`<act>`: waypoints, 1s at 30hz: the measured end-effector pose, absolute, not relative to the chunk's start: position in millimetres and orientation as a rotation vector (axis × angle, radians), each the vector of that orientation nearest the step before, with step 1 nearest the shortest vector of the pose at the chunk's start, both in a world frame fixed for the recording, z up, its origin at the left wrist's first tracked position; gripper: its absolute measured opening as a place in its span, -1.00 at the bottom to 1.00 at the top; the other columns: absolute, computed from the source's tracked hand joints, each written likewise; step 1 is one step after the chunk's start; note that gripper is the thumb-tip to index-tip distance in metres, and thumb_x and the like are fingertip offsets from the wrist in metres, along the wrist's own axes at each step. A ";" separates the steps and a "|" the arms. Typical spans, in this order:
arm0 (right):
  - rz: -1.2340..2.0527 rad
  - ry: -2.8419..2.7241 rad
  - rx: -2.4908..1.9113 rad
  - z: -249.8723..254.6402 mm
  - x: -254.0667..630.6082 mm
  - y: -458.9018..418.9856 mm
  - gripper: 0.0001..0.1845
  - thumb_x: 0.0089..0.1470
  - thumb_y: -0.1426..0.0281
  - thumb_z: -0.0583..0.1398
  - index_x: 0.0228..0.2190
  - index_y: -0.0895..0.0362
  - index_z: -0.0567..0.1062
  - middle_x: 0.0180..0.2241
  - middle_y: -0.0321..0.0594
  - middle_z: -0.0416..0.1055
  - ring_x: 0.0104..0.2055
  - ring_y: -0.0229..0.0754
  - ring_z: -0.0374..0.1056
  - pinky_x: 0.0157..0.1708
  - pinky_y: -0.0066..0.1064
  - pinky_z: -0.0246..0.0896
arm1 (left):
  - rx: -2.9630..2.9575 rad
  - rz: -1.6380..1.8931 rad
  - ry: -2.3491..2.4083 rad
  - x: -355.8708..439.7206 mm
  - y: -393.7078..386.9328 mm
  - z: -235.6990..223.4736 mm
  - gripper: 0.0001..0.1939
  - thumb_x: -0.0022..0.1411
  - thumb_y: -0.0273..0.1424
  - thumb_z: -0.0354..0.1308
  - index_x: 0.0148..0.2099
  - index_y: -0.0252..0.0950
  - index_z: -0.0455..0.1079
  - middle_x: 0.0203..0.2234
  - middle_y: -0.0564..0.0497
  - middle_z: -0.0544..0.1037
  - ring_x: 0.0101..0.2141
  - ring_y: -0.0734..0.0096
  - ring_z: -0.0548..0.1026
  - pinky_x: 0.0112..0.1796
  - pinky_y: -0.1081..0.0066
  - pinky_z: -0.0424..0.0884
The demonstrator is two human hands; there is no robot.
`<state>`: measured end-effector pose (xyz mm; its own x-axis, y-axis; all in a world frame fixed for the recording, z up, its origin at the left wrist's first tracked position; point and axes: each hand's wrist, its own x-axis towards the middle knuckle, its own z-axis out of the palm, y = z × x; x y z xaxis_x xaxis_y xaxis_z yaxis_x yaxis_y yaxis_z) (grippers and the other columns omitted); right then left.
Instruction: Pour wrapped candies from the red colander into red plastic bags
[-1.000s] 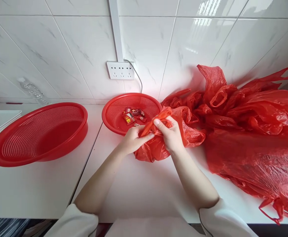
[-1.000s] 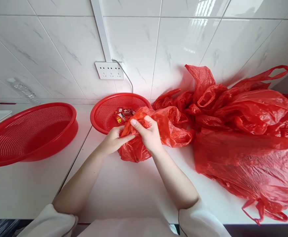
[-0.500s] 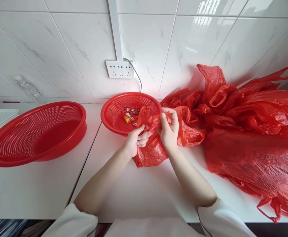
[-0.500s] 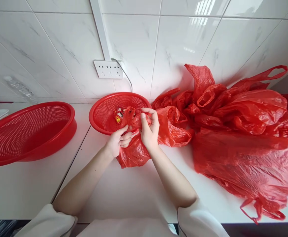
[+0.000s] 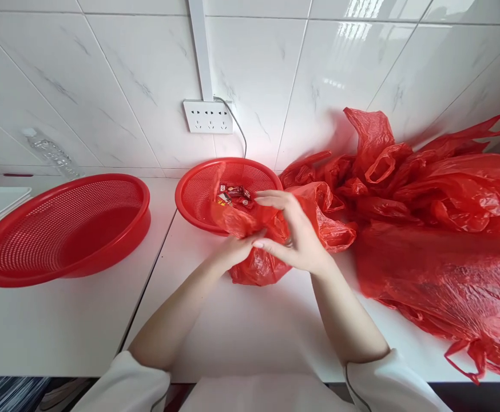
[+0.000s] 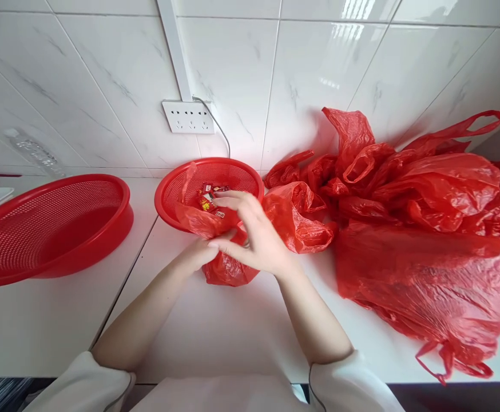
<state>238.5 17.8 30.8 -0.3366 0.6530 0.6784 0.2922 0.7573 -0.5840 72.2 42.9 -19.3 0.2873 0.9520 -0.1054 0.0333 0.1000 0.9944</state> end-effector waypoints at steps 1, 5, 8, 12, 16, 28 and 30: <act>0.379 -1.905 -0.806 29.6 243.1 18.2 -0.37 -0.02 0.21 0.35 0.07 0.02 0.33 0.10 -0.10 0.31 0.19 0.04 0.20 0.19 -0.09 0.12 | 1.239 0.913 1.107 70.9 45.1 -19.3 -0.77 0.11 -0.18 0.27 -0.24 -0.19 0.49 -0.29 0.03 0.58 -0.25 0.32 0.50 -0.38 0.48 0.37; 0.486 -2.061 -1.124 13.0 253.2 23.1 -0.26 -0.17 0.14 0.41 0.05 0.02 0.34 -0.07 -0.12 0.43 -0.07 0.05 0.39 -0.13 -0.18 0.32 | 1.112 0.941 1.180 66.9 50.1 -16.9 -0.59 0.13 0.02 0.19 -0.45 -0.25 0.40 -0.68 0.08 0.40 -0.68 0.50 0.32 -0.66 0.50 0.21; 0.607 -2.211 -1.179 -3.8 250.6 32.1 -0.75 0.08 0.25 0.26 -0.18 0.03 0.49 -0.36 -0.23 0.50 -0.38 -0.13 0.41 -0.39 -0.35 0.25 | 1.132 0.981 1.138 63.1 50.6 -9.2 -0.52 0.18 0.06 0.10 -0.49 -0.25 0.39 -0.82 0.12 0.24 -0.77 0.53 0.25 -0.68 0.50 0.21; 0.546 -2.292 -1.120 -16.6 245.0 44.8 -0.81 0.22 0.40 0.10 -0.28 0.05 0.54 -0.44 -0.24 0.50 -0.46 -0.20 0.37 -0.40 -0.39 0.18 | 1.181 0.968 1.024 56.4 50.4 4.4 -0.47 0.25 0.08 -0.02 -0.08 -0.22 0.50 -0.83 0.16 0.27 -0.79 0.52 0.26 -0.67 0.52 0.24; 0.653 -2.292 -1.011 -13.9 246.7 48.3 -0.81 0.18 0.35 0.16 -0.19 0.04 0.54 -0.28 -0.20 0.53 -0.30 -0.14 0.43 -0.26 -0.33 0.27 | 1.123 0.754 0.889 51.1 51.9 9.3 -0.33 0.25 0.13 -0.10 0.05 -0.30 0.45 -0.82 0.11 0.34 -0.83 0.51 0.25 -0.74 0.54 0.17; 1.040 -1.509 -0.753 8.4 264.0 38.9 -0.81 0.14 0.27 0.23 -0.31 0.08 0.63 -0.46 -0.26 0.47 -0.48 -0.28 0.39 -0.50 -0.41 0.38 | 1.089 0.581 0.791 48.9 53.6 11.8 -0.36 0.32 0.06 -0.14 -0.09 -0.41 0.48 -0.63 -0.08 0.53 -0.74 0.56 0.30 -0.62 0.51 0.21; 1.094 -1.608 -0.723 12.7 268.1 32.4 -0.84 0.11 0.31 0.26 -0.29 0.09 0.63 -0.49 -0.28 0.46 -0.53 -0.29 0.38 -0.54 -0.43 0.38 | 0.987 0.720 0.744 46.1 56.7 14.2 -0.44 0.34 0.00 -0.09 -0.07 -0.38 0.48 -0.67 0.00 0.47 -0.67 0.55 0.34 -0.56 0.54 0.26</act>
<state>268.1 32.4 12.7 -0.3031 0.8620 0.4062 -0.0613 0.4078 -0.9110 46.1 56.7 14.2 0.5494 0.8072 -0.2158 -0.1902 0.3723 0.9084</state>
